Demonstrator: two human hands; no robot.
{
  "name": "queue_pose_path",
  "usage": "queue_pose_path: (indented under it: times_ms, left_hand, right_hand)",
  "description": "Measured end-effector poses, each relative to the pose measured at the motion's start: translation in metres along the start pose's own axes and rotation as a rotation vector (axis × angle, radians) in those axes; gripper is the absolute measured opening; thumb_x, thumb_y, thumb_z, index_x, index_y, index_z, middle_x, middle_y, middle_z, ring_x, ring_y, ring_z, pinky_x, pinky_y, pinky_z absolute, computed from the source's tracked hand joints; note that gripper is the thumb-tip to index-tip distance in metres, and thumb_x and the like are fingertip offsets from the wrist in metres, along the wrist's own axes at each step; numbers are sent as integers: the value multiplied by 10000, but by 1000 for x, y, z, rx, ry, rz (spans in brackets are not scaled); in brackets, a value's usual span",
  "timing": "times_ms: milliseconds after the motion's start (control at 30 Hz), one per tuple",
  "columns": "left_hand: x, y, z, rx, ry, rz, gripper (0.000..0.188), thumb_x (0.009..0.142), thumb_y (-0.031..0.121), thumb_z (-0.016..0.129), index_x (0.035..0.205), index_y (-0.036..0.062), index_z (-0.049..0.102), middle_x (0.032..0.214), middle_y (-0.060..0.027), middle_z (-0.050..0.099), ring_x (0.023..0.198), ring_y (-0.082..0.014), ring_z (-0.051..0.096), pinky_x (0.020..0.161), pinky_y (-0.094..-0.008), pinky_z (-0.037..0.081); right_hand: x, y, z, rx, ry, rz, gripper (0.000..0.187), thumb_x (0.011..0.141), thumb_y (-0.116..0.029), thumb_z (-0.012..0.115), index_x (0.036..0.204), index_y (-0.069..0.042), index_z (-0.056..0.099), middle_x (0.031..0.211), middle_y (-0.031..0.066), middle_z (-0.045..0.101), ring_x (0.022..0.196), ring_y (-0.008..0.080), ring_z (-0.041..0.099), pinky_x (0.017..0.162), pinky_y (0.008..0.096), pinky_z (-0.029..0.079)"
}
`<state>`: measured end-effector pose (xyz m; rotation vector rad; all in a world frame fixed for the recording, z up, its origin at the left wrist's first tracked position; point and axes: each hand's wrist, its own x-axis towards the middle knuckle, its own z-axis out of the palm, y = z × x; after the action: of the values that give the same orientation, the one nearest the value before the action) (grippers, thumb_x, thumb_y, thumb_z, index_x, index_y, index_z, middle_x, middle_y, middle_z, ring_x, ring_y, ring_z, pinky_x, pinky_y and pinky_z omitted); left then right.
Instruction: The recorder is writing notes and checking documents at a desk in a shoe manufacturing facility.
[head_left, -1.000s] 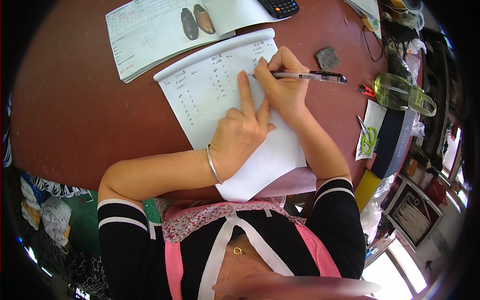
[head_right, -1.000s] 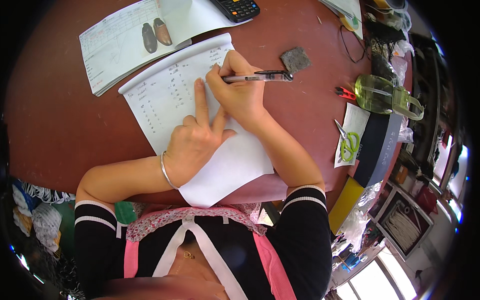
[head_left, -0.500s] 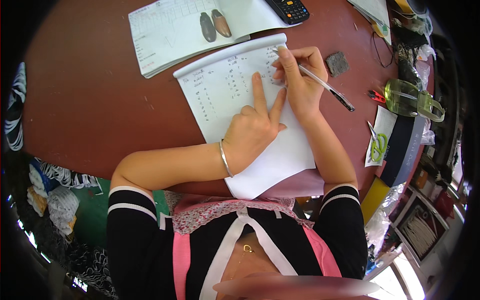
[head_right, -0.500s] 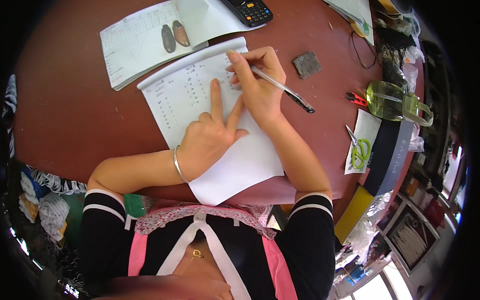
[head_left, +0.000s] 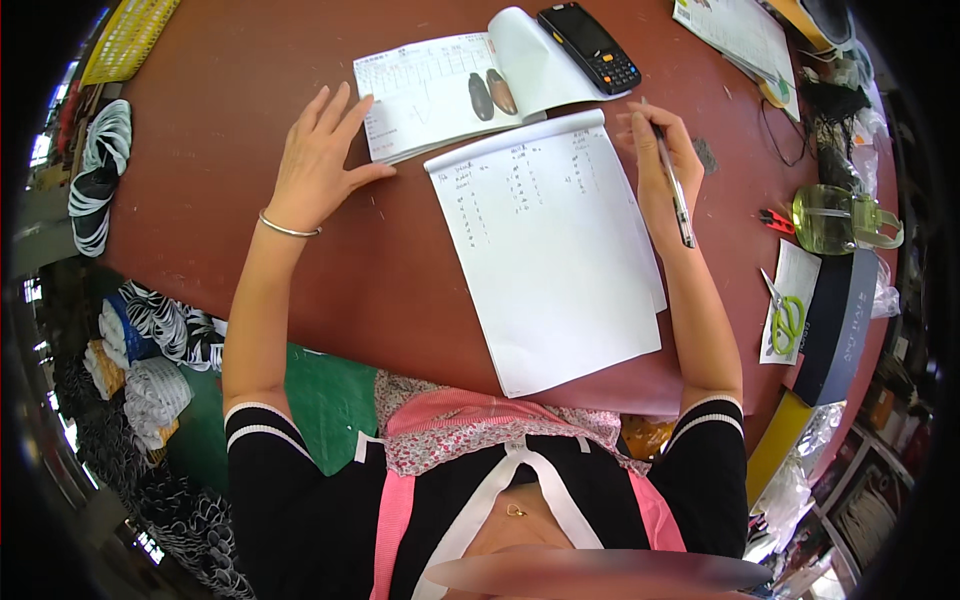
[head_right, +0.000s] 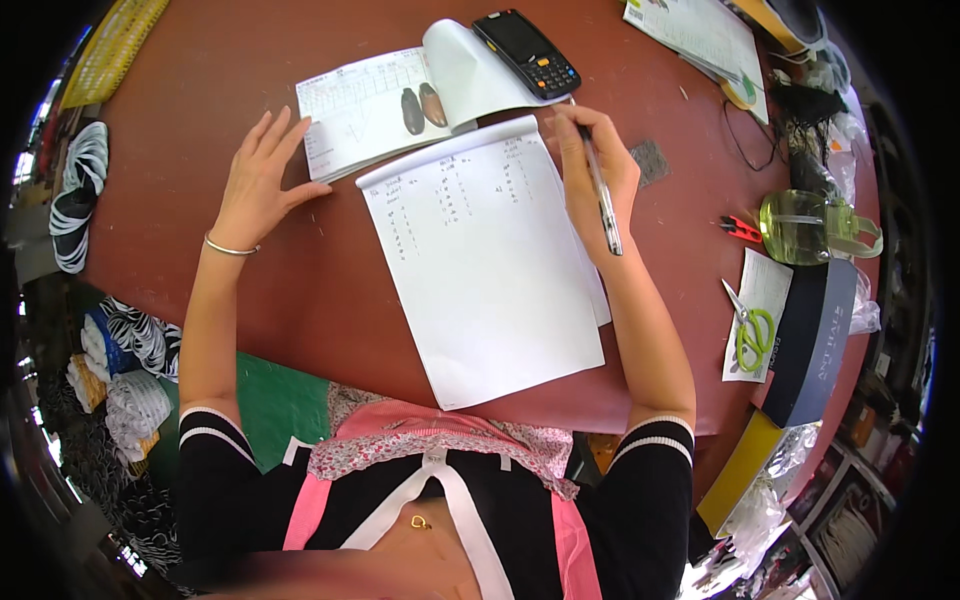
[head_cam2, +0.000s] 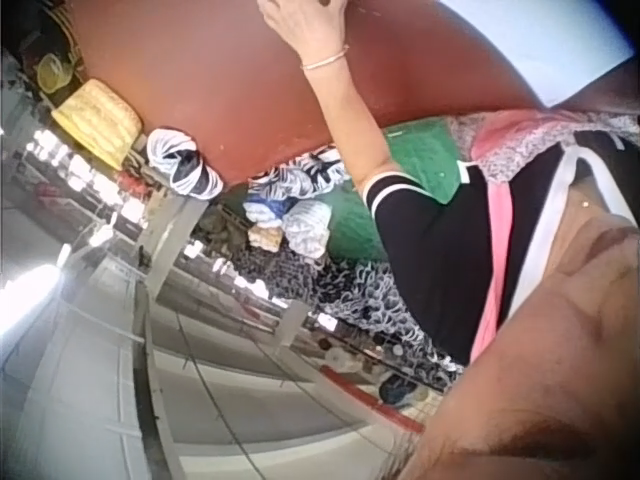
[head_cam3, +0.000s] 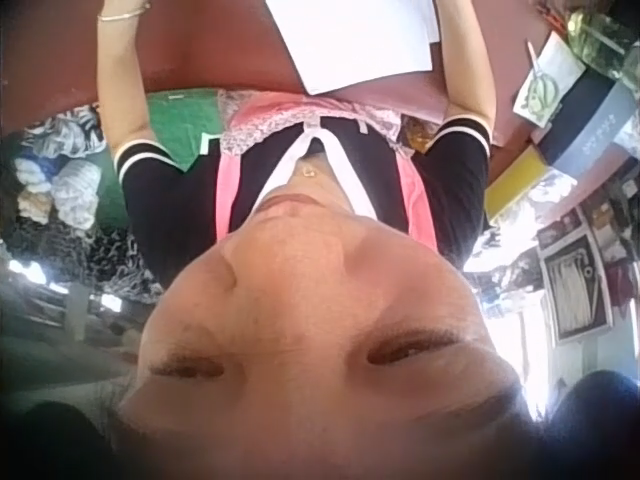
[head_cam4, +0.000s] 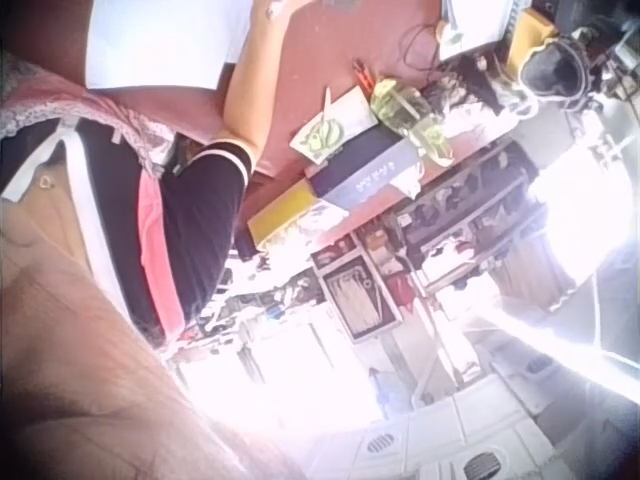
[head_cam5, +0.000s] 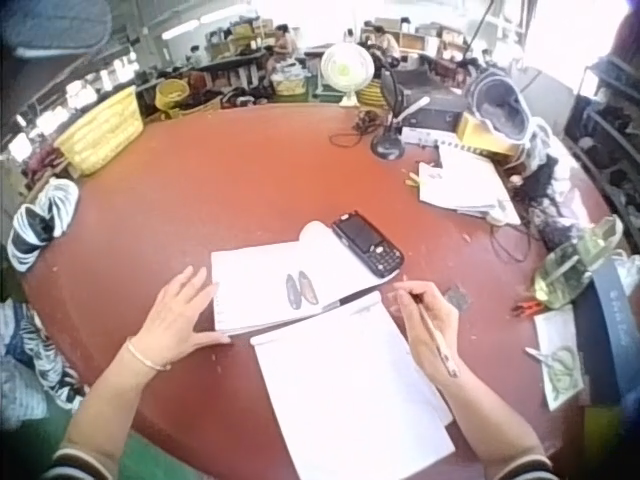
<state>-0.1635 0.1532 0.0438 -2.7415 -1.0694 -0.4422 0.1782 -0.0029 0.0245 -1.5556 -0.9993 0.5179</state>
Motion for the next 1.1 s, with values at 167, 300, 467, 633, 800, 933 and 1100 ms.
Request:
queue_pose_path:
  times_ms: [167,300,467,633,800,933,1100]
  left_hand:
    - [8,-22,6,-61,-330,119,650,810,375,829,1401,193,629,1476,-91,587,1369,-361,508,1145,-469,414]
    - [26,-15,-1,-167,-391,20,710,848,412,801,1461,140,567,1500,-139,559,1383,-379,496,1170,-477,387]
    - [50,-45,29,-161,-144,-61,807,961,546,650,1525,10,435,1520,-218,515,1449,-405,409,1184,-507,354]
    - [84,-51,31,-12,-335,-55,651,965,526,646,1377,23,625,1526,-201,517,1476,-374,384,1178,-486,363]
    - [85,-43,12,-24,-207,-16,502,962,435,671,1248,25,709,1341,-167,669,1315,-316,564,1079,-464,460]
    - [94,-43,5,-622,-400,-323,427,983,383,673,1198,19,729,1149,-123,748,1049,-237,695,910,-401,556]
    - [66,-49,5,-1114,-768,-707,317,1027,312,652,1107,23,752,968,-66,764,816,-122,723,732,-275,583]
  right_hand:
    - [-4,-7,-1,-120,-32,-43,154,1004,-125,690,1100,-8,715,901,49,705,758,77,579,709,231,483]
    - [-2,-13,-3,-166,-45,-91,140,991,-101,693,1089,-4,718,876,68,691,734,76,564,690,230,476]
    - [1,-10,1,-163,-69,-108,143,987,-95,695,1096,-4,718,872,75,689,728,90,584,684,237,482]
    - [1,-9,4,-166,-72,-124,141,986,-86,694,1097,-2,716,877,85,690,734,102,605,687,247,492]
    - [2,-5,-1,-188,-80,-180,131,984,-72,691,1091,-1,716,890,100,690,729,127,613,687,254,497]
    - [6,-4,0,-178,-93,-150,140,999,-89,678,1104,-4,713,919,102,712,755,129,640,689,257,506]
    - [8,-22,10,-13,-155,-68,184,1041,-131,619,1168,-18,689,989,116,754,823,150,714,723,271,549]
